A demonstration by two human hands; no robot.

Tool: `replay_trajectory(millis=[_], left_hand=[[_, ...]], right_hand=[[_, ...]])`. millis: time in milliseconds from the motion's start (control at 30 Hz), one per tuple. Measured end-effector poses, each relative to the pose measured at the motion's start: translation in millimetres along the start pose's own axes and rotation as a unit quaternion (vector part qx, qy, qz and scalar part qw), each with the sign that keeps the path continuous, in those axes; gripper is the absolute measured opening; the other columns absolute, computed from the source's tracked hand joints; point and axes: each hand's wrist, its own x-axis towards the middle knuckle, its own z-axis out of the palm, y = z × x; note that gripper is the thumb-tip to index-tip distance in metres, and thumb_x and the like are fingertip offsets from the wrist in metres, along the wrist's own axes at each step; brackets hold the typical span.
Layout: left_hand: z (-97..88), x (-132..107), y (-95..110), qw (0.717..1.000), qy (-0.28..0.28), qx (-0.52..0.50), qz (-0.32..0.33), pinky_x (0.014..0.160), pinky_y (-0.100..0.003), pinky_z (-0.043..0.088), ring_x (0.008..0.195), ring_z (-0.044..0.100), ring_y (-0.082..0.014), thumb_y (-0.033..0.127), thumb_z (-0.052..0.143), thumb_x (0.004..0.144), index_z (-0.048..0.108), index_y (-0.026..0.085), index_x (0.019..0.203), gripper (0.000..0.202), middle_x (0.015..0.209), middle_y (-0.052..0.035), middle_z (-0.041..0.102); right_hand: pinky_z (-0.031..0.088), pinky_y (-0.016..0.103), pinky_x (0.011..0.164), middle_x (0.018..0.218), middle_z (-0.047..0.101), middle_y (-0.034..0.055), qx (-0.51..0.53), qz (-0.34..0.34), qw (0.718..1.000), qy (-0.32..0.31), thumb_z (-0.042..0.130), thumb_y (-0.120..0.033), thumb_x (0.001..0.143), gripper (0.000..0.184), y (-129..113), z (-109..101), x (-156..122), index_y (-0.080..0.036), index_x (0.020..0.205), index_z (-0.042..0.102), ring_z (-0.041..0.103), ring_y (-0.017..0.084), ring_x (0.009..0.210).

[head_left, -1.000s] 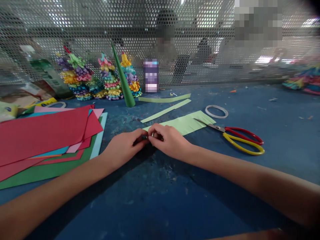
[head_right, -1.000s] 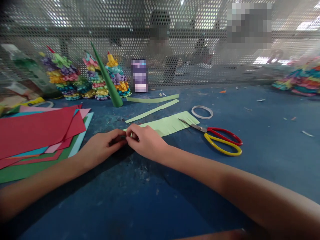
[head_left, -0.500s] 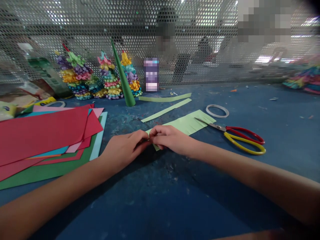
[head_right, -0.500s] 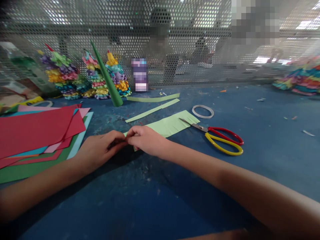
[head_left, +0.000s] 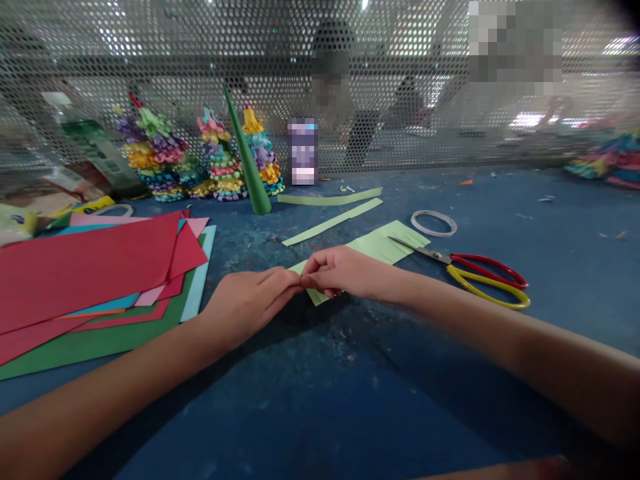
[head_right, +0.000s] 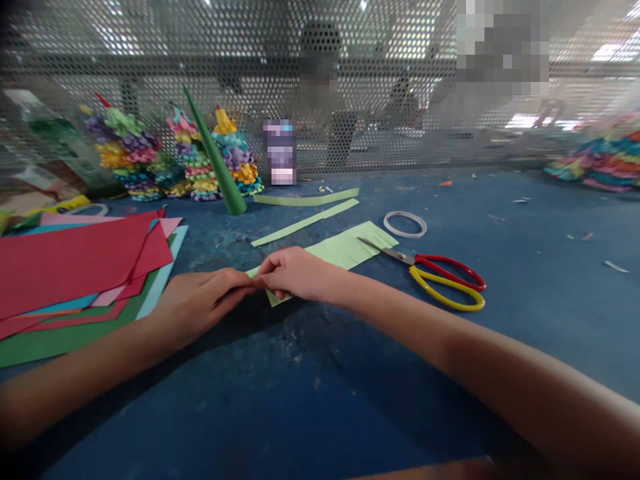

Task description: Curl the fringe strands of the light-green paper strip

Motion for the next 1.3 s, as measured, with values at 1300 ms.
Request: replay_trajectory(millis=[1300], left_hand=[[-4.5, 5.2, 2.4, 0.991, -0.093, -0.089, -0.031, 0.060, -0.021, 0.039, 0.075, 0.061, -0.0117, 0.035, 0.031, 0.097, 0.053, 0.021, 0.097, 0.026, 0.091, 0.0005, 0.063]], right_hand=[[0.034, 0.023, 0.057, 0.077, 0.059, -0.0001, -0.223, -0.138, 0.964, -0.032, 0.047, -0.024, 0.085, 0.013, -6.5, -11.1, -8.9, -0.019, 0.092, 0.056, 0.052, 0.012, 0.067]])
